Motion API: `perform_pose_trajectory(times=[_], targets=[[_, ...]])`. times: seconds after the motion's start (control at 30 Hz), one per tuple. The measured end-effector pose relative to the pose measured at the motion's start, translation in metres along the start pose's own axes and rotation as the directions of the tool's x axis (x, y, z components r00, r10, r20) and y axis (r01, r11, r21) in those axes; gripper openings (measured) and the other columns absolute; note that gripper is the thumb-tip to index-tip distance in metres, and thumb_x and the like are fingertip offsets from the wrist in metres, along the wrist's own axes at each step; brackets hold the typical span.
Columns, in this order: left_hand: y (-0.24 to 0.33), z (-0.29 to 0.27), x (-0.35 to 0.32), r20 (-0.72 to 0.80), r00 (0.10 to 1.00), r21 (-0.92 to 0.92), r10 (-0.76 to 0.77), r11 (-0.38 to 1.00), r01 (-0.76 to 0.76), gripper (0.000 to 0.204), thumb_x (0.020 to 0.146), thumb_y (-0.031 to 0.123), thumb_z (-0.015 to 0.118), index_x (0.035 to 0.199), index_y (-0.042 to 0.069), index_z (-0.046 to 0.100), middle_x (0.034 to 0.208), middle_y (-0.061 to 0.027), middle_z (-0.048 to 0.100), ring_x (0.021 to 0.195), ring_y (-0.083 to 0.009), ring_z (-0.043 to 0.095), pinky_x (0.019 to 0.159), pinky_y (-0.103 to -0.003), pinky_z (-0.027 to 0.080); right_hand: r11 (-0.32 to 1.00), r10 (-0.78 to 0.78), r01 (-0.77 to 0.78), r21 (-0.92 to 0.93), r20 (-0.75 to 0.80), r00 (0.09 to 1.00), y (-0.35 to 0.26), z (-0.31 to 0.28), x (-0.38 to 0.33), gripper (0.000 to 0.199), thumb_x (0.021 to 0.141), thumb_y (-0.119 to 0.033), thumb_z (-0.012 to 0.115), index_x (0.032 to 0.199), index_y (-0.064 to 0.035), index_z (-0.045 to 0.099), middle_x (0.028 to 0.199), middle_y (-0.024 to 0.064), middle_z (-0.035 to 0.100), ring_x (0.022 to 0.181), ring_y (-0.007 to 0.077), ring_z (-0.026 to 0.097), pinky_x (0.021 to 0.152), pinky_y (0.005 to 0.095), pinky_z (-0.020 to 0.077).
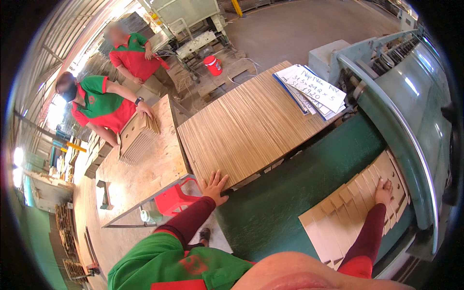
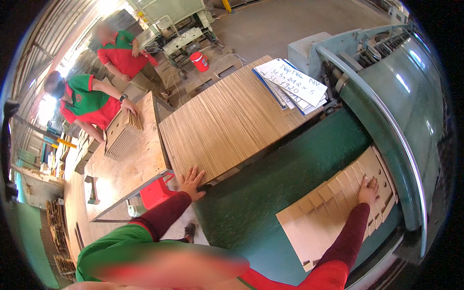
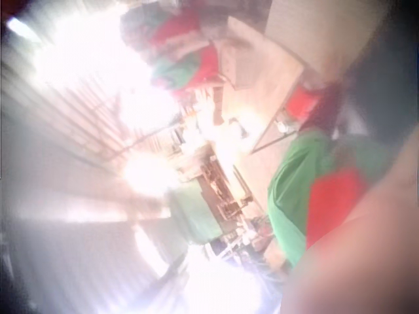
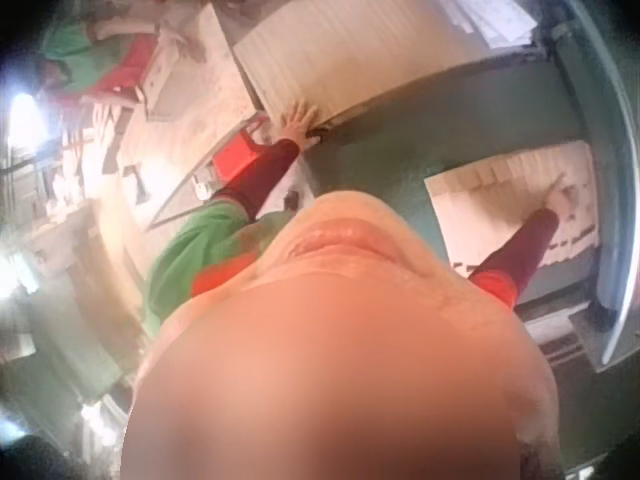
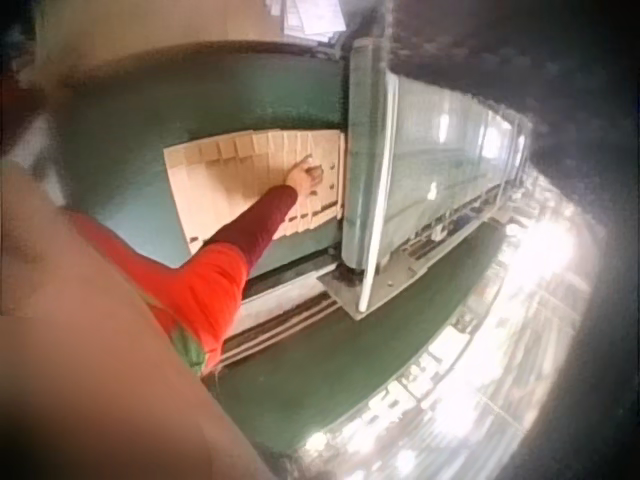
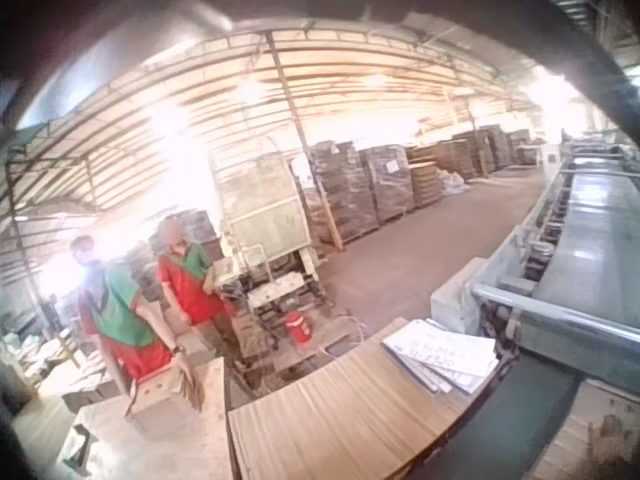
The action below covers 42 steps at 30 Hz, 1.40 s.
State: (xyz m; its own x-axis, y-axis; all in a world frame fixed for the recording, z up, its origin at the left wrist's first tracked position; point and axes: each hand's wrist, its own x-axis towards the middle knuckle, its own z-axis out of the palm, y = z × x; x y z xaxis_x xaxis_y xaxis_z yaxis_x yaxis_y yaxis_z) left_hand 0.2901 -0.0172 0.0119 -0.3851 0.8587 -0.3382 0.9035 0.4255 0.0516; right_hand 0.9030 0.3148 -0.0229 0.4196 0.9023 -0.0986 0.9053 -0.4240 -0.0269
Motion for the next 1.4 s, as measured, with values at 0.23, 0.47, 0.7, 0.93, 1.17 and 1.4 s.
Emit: perform_pose_trajectory(times=[0.23,0.47,0.7,0.93,1.17,1.4], targets=[[0.003,0.1,-0.136,0.822,0.482,-0.478,-0.301,0.094,0.873,0.107,0.069,0.041,0.078,0.145,0.003,0.011,0.151,-0.0221,0.014,0.139,-0.0348,0.016,0.108,-0.052,0.019,0.997,0.081,-0.08,0.005,-0.061,0.995,-0.051,0.002,-0.156,0.072,0.088,-0.066,0.031,0.139,-0.0157,0.04,0.146,0.0049,0.036,0.136,0.0227,0.029,0.106,0.0603,0.02],[-0.038,0.159,-0.197,0.584,0.199,-0.46,0.787,0.118,0.88,0.058,0.091,0.034,0.058,0.138,0.01,0.035,0.139,-0.0149,0.041,0.129,-0.0249,0.039,0.105,-0.051,0.031,0.986,0.168,-0.168,0.005,0.014,0.986,-0.127,-0.009,-0.352,0.073,0.087,-0.066,0.033,0.139,-0.0156,0.04,0.146,0.0036,0.036,0.134,0.0221,0.032,0.105,0.0596,0.0237],[-0.07,0.107,-0.251,0.379,0.14,-0.498,0.915,0.074,0.864,0.038,0.096,0.021,0.051,0.126,0.0,0.048,0.12,-0.0123,0.06,0.106,-0.0238,0.06,0.094,-0.038,0.047,0.995,0.097,-0.1,0.015,0.115,0.989,-0.142,-0.028,-0.451,0.073,0.087,-0.065,0.033,0.14,-0.0152,0.038,0.147,0.006,0.035,0.135,0.0239,0.031,0.105,0.0565,0.0253],[0.043,0.062,-0.238,0.383,0.325,-0.647,0.864,0.0,0.763,0.042,0.094,0.024,0.053,0.128,0.001,0.046,0.126,-0.0132,0.055,0.112,-0.0258,0.056,0.095,-0.045,0.046,0.944,-0.196,0.168,0.284,0.073,0.978,-0.088,-0.081,-0.407,0.065,0.083,-0.053,0.056,0.132,-0.0105,0.05,0.142,0.0167,0.039,0.134,0.0325,0.031,0.107,0.051,0.0257],[0.185,-0.011,-0.204,0.598,0.576,-0.671,0.557,-0.044,0.74,0.039,0.09,0.032,0.057,0.117,0.003,0.052,0.099,-0.0126,0.059,0.084,-0.0269,0.061,0.071,-0.048,0.053,0.889,-0.385,0.368,0.273,0.01,0.923,-0.079,-0.151,-0.373,0.051,0.08,-0.044,0.064,0.11,-0.0022,0.064,0.101,0.0243,0.064,0.099,0.04,0.059,0.09,0.0452,0.0447],[0.263,-0.022,-0.199,0.575,0.731,-0.729,0.367,-0.176,0.662,0.033,0.084,0.033,0.059,0.099,0.003,0.057,0.092,-0.0143,0.057,0.077,-0.0307,0.059,0.062,-0.047,0.051,0.875,-0.331,0.376,0.305,-0.192,0.924,-0.069,-0.167,-0.344,0.043,0.087,-0.038,0.057,0.104,0.0001,0.065,0.096,0.0245,0.063,0.091,0.0413,0.06,0.077,0.0458,0.0472]])
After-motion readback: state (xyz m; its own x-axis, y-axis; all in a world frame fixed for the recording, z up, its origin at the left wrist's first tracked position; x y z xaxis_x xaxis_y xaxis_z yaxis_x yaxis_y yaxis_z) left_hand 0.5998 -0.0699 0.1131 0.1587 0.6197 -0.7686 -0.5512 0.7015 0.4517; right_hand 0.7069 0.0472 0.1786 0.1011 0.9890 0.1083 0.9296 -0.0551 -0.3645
